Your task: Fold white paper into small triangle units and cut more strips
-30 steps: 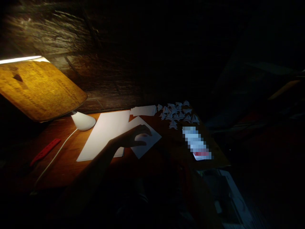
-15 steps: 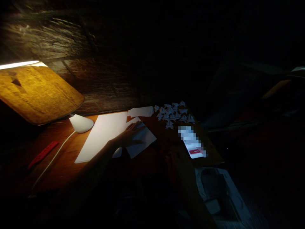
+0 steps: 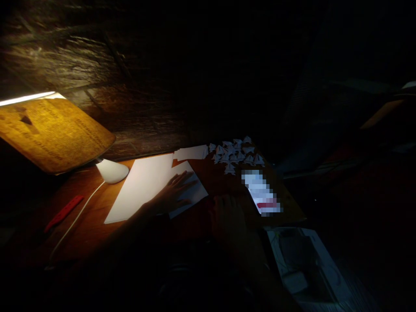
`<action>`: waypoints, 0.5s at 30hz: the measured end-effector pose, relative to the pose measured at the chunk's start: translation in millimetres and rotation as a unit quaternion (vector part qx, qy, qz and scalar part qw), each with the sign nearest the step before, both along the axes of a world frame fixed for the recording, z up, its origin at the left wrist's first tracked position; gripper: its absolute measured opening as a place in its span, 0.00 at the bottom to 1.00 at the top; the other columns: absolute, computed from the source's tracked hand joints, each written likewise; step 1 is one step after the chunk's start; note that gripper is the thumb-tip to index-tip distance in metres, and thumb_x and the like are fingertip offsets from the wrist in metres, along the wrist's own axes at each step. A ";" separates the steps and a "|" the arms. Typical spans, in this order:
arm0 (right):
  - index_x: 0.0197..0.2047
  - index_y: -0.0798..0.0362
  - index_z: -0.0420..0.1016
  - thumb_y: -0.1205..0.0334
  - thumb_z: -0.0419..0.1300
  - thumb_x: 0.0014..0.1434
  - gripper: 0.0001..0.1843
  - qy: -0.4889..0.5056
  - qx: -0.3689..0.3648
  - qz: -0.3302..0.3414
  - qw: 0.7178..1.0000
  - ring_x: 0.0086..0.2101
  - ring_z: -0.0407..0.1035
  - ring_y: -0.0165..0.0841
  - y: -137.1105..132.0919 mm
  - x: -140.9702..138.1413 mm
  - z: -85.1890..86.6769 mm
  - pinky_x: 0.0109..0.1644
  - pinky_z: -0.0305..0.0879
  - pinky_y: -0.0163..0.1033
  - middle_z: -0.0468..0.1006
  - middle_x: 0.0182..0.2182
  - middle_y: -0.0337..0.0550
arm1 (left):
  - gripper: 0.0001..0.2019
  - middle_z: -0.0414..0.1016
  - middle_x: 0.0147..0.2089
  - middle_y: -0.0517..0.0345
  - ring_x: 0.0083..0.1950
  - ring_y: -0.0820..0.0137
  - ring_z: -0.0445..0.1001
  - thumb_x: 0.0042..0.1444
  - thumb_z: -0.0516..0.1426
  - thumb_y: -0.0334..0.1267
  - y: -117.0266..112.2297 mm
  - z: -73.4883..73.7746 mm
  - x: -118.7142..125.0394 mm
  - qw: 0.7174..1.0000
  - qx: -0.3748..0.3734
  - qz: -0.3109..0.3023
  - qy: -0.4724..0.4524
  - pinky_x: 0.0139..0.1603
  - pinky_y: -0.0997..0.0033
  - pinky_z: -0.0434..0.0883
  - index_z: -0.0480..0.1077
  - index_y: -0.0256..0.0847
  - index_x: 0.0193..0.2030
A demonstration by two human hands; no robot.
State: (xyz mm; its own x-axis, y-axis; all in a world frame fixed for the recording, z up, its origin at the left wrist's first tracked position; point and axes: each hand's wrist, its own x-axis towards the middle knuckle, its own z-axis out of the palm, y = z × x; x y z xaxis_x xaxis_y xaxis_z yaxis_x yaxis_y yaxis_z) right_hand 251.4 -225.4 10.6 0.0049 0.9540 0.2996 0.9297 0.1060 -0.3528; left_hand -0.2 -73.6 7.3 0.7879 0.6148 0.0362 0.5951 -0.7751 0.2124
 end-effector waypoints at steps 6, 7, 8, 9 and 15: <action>0.50 0.52 0.75 0.66 0.60 0.72 0.05 -0.017 -0.014 0.007 1.000 0.42 0.70 0.43 11.1 -7.6 4.3 0.44 0.59 0.45 0.78 0.46 0.51 | 0.40 0.38 0.87 0.52 0.86 0.45 0.38 0.69 0.61 0.56 -1.6 -0.9 5.1 1.000 0.004 -0.018 0.008 0.82 0.30 0.43 0.50 0.59 0.82; 0.49 0.52 0.75 0.66 0.60 0.72 0.05 -0.015 -0.016 0.004 1.000 0.42 0.70 0.42 13.0 -9.2 4.8 0.44 0.59 0.45 0.78 0.45 0.50 | 0.41 0.38 0.87 0.53 0.86 0.45 0.38 0.69 0.62 0.55 -1.2 -0.9 5.1 1.000 0.001 -0.025 0.008 0.82 0.30 0.43 0.49 0.60 0.82; 0.49 0.53 0.75 0.66 0.60 0.72 0.04 -0.013 -0.018 0.000 1.000 0.42 0.70 0.43 14.8 -10.9 5.2 0.44 0.59 0.45 0.78 0.44 0.50 | 0.41 0.38 0.87 0.53 0.86 0.45 0.38 0.69 0.62 0.55 -1.0 -0.9 5.2 1.000 -0.002 -0.030 0.008 0.82 0.30 0.43 0.49 0.60 0.83; 0.48 0.53 0.75 0.66 0.60 0.72 0.03 -0.012 -0.020 -0.004 1.000 0.42 0.71 0.43 16.4 -12.7 5.5 0.44 0.59 0.45 0.78 0.44 0.50 | 0.41 0.37 0.87 0.53 0.86 0.44 0.37 0.69 0.62 0.55 -1.1 -1.0 5.3 0.999 -0.002 -0.034 0.009 0.82 0.29 0.43 0.48 0.59 0.83; 0.45 0.53 0.75 0.67 0.60 0.72 0.02 -0.005 -0.016 -0.030 0.999 0.41 0.71 0.41 11.7 -5.2 0.0 0.44 0.61 0.44 0.79 0.44 0.51 | 0.39 0.37 0.87 0.50 0.86 0.44 0.36 0.71 0.59 0.55 -3.4 -0.9 6.3 0.999 0.010 -0.031 0.011 0.82 0.30 0.41 0.48 0.56 0.83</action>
